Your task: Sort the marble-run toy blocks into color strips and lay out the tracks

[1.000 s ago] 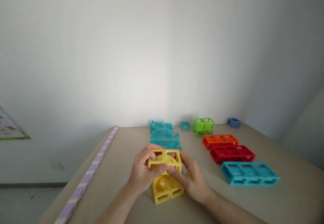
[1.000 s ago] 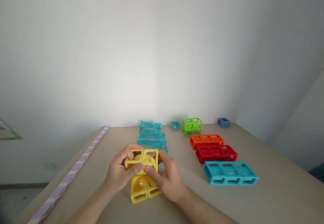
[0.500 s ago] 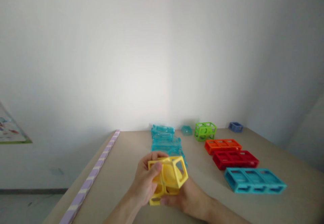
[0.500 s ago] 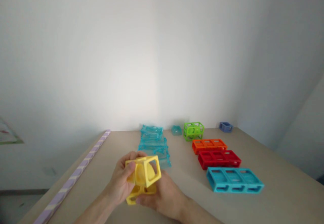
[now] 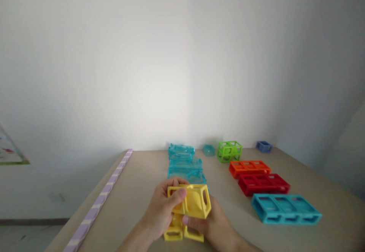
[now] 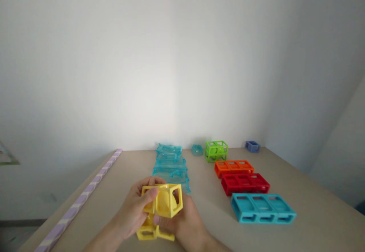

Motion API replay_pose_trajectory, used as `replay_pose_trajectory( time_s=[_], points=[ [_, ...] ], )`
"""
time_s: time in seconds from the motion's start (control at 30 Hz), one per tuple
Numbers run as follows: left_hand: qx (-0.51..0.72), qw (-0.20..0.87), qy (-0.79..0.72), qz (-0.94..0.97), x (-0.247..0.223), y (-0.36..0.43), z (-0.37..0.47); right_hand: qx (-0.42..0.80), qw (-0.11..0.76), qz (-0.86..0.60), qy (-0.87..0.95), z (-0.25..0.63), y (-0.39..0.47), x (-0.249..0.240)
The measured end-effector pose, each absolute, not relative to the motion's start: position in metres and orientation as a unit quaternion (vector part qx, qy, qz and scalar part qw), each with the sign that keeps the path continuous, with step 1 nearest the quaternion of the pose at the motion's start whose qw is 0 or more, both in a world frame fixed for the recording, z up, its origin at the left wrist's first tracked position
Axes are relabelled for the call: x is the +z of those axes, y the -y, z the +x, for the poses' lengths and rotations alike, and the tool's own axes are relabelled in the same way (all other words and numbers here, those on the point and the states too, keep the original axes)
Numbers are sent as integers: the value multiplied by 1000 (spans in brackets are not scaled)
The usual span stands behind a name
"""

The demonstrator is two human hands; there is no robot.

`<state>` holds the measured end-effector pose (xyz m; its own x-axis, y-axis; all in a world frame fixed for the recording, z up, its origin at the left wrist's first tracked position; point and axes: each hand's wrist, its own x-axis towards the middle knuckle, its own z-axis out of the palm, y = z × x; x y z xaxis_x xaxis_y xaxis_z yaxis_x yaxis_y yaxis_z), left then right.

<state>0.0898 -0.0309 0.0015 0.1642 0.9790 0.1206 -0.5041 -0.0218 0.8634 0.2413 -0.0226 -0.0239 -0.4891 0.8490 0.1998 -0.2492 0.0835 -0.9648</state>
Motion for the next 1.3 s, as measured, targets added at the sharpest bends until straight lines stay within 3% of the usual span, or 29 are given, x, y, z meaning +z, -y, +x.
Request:
replay_pose_trajectory(
  time_s=[0.4,0.73,1.0,1.3],
  points=[
    [677,596,-291,318,10,22,85,593,543,-252,539,245,20,-18],
    [689,527,-336,367,12,25,82,573,554,-197,571,246,13,-30],
    [681,471,-394,399,2,19,78,484,585,-271,592,250,13,-32],
    [712,513,-366,309,3,18,84,439,568,-285,635,254,15,-31]
  ],
)
